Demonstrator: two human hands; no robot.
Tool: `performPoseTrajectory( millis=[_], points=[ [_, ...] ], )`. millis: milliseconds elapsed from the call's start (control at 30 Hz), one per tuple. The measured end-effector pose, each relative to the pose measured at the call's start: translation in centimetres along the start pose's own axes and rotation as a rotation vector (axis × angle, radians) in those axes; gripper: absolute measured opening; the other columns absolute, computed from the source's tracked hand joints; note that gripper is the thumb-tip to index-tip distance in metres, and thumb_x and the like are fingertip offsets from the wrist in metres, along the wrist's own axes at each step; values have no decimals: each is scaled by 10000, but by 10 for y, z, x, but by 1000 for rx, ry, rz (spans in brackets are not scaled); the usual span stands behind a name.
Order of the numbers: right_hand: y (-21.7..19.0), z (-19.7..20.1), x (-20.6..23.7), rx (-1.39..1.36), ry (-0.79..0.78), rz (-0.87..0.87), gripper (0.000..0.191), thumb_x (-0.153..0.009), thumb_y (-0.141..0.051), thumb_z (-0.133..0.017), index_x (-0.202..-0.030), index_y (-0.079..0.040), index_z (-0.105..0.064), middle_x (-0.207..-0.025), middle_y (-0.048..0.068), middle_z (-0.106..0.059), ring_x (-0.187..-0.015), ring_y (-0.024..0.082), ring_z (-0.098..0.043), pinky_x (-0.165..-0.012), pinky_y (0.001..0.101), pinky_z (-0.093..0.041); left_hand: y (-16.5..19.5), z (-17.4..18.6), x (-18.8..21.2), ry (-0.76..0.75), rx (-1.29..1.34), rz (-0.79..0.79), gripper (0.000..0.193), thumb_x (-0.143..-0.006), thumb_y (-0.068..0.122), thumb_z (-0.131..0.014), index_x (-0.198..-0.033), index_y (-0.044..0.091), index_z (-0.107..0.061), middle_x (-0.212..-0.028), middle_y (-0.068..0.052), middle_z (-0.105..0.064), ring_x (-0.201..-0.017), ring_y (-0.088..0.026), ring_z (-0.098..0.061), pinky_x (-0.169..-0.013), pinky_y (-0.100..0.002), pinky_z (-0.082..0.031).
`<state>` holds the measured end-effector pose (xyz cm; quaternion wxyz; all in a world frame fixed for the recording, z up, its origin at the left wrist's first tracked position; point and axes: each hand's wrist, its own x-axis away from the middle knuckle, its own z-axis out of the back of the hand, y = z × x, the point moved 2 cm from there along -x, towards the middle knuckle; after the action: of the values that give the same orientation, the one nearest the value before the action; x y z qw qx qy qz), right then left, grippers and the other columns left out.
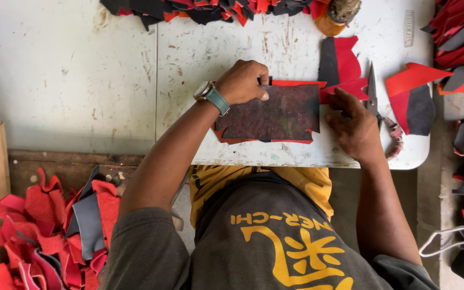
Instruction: The person arranges cut leather and fabric scraps in red, black, orange and yellow on a workbench, fitting them edge to edge over a dark backing panel. They pick up, turn and reposition pieces one at a time, pressing the assembled patchwork flat with both hands as the layout builds.
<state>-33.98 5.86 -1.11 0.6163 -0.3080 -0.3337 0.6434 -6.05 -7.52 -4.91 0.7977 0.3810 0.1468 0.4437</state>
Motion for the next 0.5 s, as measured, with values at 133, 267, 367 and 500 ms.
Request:
performPoseTrajectory(
  millis=[133, 267, 367, 500],
  points=[
    [6, 0, 3, -44, 24, 21, 527, -936, 1, -714, -1433, 42, -545, -1242, 187, -717, -1142, 223, -690, -963, 332, -548, 1, -1, 0, -15, 7, 8, 301, -679, 193, -929, -879, 63, -746, -919, -111, -769, -868, -251, -740, -781, -401, -579],
    [21, -2, 2, -270, 219, -17, 338, -992, -1, -701, -1312, 57, -610, -1145, 146, -750, -1065, 158, -706, -916, 280, -571, -3, 7, 0, -53, 64, 25, 289, -711, 192, -920, -898, 57, -745, -899, -94, -766, -839, -207, -735, -760, -374, -575],
    [31, -3, -1, -357, 283, 33, 254, -1021, -5, -706, -1250, 71, -626, -1099, 123, -747, -1026, 138, -713, -916, 261, -575, -11, 38, 9, -84, 354, -57, 269, -804, 184, -872, -998, 56, -737, -908, -56, -759, -818, -150, -716, -738, -328, -572],
    [41, -2, 2, -431, 262, 11, 218, -1087, -60, -640, -1268, 62, -652, -1012, 65, -721, -918, 101, -671, -858, 231, -559, -41, 109, 44, 75, 338, -46, 242, -882, 172, -827, -1062, 39, -734, -954, -17, -738, -858, -95, -701, -760, -277, -568]
  ],
)
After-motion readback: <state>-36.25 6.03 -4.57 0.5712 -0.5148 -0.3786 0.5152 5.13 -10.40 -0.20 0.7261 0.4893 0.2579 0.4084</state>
